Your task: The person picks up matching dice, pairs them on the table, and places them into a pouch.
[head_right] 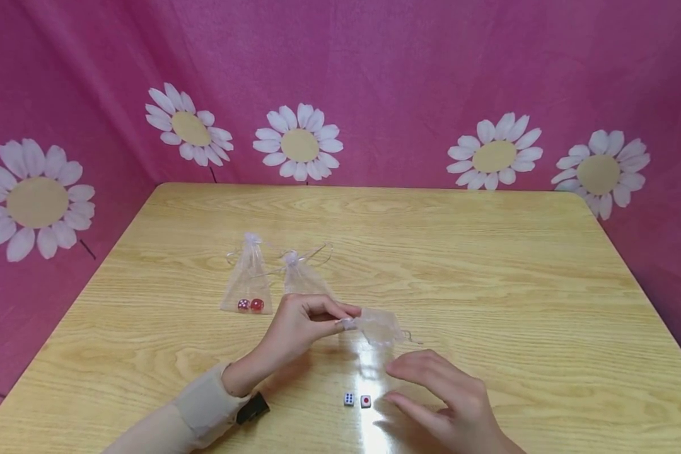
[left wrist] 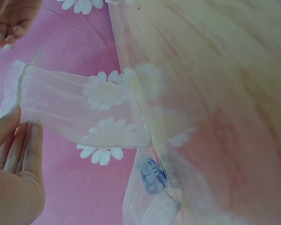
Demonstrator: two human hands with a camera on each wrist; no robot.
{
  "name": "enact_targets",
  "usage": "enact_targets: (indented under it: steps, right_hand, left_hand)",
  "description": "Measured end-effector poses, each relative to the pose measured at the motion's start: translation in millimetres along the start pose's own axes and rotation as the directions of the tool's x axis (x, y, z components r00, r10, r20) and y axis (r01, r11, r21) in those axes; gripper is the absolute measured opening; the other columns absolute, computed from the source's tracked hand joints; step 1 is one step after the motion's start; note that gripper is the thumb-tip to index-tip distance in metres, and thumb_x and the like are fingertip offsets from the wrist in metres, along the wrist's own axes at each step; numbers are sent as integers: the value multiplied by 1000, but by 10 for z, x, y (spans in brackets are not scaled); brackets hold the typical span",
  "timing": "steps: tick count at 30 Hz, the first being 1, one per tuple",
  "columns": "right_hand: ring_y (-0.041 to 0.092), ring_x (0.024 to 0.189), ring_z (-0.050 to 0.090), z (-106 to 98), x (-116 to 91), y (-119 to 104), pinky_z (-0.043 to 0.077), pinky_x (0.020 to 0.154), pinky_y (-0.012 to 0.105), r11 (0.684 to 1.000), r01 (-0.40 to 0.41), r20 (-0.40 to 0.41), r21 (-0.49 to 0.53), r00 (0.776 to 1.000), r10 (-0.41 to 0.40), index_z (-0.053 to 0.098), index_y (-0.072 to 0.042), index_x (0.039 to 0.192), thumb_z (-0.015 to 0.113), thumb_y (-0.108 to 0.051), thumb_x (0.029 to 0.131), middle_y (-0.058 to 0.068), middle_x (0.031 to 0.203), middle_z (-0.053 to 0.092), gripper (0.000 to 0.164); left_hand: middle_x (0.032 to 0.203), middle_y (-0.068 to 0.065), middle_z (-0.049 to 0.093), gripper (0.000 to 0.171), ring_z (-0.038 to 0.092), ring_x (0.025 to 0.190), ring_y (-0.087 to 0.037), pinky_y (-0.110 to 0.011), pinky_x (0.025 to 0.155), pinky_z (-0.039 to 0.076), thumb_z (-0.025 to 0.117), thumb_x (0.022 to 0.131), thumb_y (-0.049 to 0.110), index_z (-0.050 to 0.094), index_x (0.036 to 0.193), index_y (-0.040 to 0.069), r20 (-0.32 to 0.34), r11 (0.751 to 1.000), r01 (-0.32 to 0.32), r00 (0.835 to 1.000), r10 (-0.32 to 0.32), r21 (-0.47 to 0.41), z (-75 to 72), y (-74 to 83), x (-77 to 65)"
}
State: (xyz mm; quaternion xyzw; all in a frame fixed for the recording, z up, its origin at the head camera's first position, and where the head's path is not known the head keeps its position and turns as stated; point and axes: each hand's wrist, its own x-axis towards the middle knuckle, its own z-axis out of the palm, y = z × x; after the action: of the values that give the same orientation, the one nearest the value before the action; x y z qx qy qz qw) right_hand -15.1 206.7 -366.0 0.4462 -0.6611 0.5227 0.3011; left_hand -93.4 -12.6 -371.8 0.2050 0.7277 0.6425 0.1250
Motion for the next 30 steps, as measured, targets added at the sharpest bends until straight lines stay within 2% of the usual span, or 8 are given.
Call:
enact_targets:
  steps: [3, 6, 11, 16, 20, 23, 26, 30]
  right_hand:
    - [14, 98, 67, 53, -101, 24, 53, 94, 15, 999, -34, 67, -24, 997, 35, 70, 8, 102, 73, -9, 86, 11, 99, 74, 24]
    - [9, 95, 66, 78, -222, 33, 53, 90, 12, 986, -133, 157, -102, 976, 148, 70, 1, 105, 72, -18, 89, 8, 95, 72, 25]
    - [6, 87, 67, 89, -327, 37, 53, 80, 8, 935, -272, 292, -227, 897, 331, 70, -7, 105, 72, -24, 88, 0, 95, 72, 24]
    - [6, 85, 66, 108, -335, 43, 50, 80, 5, 902, -299, 369, -312, 837, 405, 70, -9, 104, 81, -10, 78, -3, 95, 71, 29]
    - [1, 88, 63, 124, -309, 23, 51, 78, 11, 853, -322, 431, -411, 756, 493, 70, -15, 104, 78, -14, 81, -10, 97, 69, 24]
    - [-1, 87, 59, 148, -295, 19, 53, 74, 17, 825, -317, 458, -468, 711, 533, 70, -18, 102, 77, -18, 83, -13, 95, 66, 20]
    - [-2, 84, 57, 181, -292, 25, 53, 70, 18, 810, -296, 473, -506, 691, 547, 70, -17, 98, 77, -18, 82, -13, 92, 64, 18]
    - [-3, 82, 57, 223, -290, 49, 53, 68, 15, 816, -264, 494, -514, 687, 533, 71, -14, 96, 79, -16, 79, -12, 89, 63, 18]
  left_hand:
    - [104, -18, 75, 10, 74, 95, -25, -22, 79, 60, 75, 82, 3, 75, 89, -4, 0, 1000, -5, 1000, 5, -4, -4, 7, -2]
    - [104, -17, 75, 10, 75, 94, -24, -21, 78, 60, 75, 83, 4, 75, 90, -3, -2, 1000, -1, 1000, 1, 2, -4, 5, 2]
    - [105, -12, 76, 9, 75, 93, -20, -21, 77, 60, 75, 84, 6, 76, 91, 1, -10, 999, 36, 999, -35, 13, -1, 8, 12]
    - [105, -12, 76, 9, 75, 93, -18, -21, 78, 60, 75, 84, 7, 76, 91, 1, -6, 999, 34, 999, -34, 6, 0, 13, 13]
    - [105, -13, 76, 10, 75, 93, -20, -22, 78, 60, 75, 84, 6, 76, 91, 0, -8, 999, 33, 999, -33, -11, 2, 19, 9]
    - [106, -14, 75, 10, 75, 95, -20, -22, 79, 60, 75, 83, 5, 76, 92, -1, -11, 999, 40, 999, -40, -26, 7, 26, 9]
    - [106, -15, 75, 11, 74, 96, -21, -22, 81, 60, 75, 83, 4, 75, 92, -2, -11, 998, 46, 999, -46, -35, 12, 29, 9]
    - [106, -16, 75, 10, 74, 97, -22, -22, 81, 60, 75, 83, 3, 75, 91, -2, -7, 998, 44, 999, -45, -46, 18, 21, 7]
